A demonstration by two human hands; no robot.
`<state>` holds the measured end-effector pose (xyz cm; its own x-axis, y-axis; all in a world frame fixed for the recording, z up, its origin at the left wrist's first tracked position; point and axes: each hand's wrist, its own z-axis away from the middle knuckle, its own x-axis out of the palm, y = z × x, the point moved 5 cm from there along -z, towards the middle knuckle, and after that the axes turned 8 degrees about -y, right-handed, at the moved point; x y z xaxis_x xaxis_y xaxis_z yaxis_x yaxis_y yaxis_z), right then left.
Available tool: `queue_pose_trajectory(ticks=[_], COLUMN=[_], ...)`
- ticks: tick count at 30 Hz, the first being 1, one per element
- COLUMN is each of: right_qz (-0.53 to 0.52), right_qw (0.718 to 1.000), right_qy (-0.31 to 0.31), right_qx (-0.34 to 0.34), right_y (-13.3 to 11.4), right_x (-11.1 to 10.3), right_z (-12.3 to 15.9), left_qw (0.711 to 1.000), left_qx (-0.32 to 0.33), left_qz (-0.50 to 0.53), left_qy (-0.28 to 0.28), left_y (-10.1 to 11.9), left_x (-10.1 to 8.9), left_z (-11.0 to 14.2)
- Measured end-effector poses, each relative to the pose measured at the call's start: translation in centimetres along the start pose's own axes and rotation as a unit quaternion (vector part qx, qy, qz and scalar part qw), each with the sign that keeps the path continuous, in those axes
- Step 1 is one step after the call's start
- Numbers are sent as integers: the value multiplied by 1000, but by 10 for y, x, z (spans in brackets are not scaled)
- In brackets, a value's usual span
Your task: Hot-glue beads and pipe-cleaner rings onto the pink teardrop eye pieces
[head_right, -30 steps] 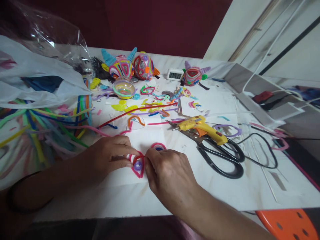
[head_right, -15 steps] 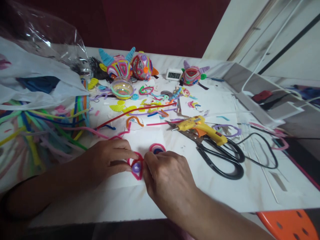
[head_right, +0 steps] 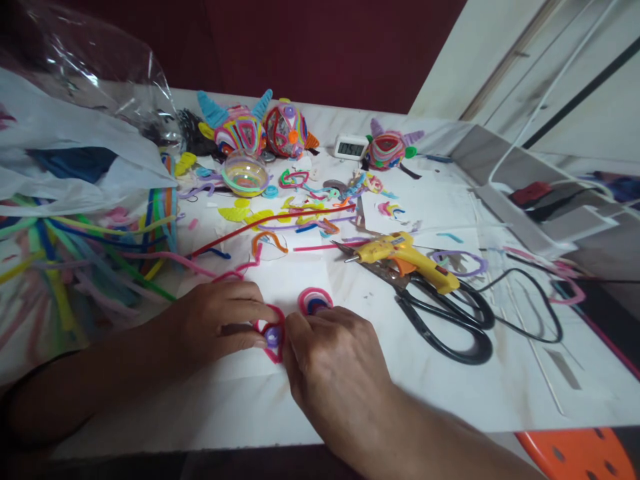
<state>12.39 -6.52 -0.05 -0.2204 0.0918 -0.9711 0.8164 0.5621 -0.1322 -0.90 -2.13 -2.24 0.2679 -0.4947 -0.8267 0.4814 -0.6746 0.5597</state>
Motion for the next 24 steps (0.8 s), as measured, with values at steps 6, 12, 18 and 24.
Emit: queue_pose_trajectory(ticks=[6, 12, 18, 24], right_qz=[5, -3, -12, -2], right_qw=[1000, 1000, 1000, 999], right_qy=[0, 0, -2, 13], right_qx=[-5, -11, -16, -48], right_y=[-3, -4, -3, -7], right_x=[1, 2, 4, 3], right_z=[0, 1, 3, 2], left_qw=[1000, 1000, 999, 993], left_qx=[-13, -18, 0, 12], left_qz=[-7, -16, -48, -117], left_qy=[-2, -9, 12, 29], left_y=[0, 2, 1, 9], left_x=[2, 2, 7, 10], left_z=[-1, 1, 3, 6])
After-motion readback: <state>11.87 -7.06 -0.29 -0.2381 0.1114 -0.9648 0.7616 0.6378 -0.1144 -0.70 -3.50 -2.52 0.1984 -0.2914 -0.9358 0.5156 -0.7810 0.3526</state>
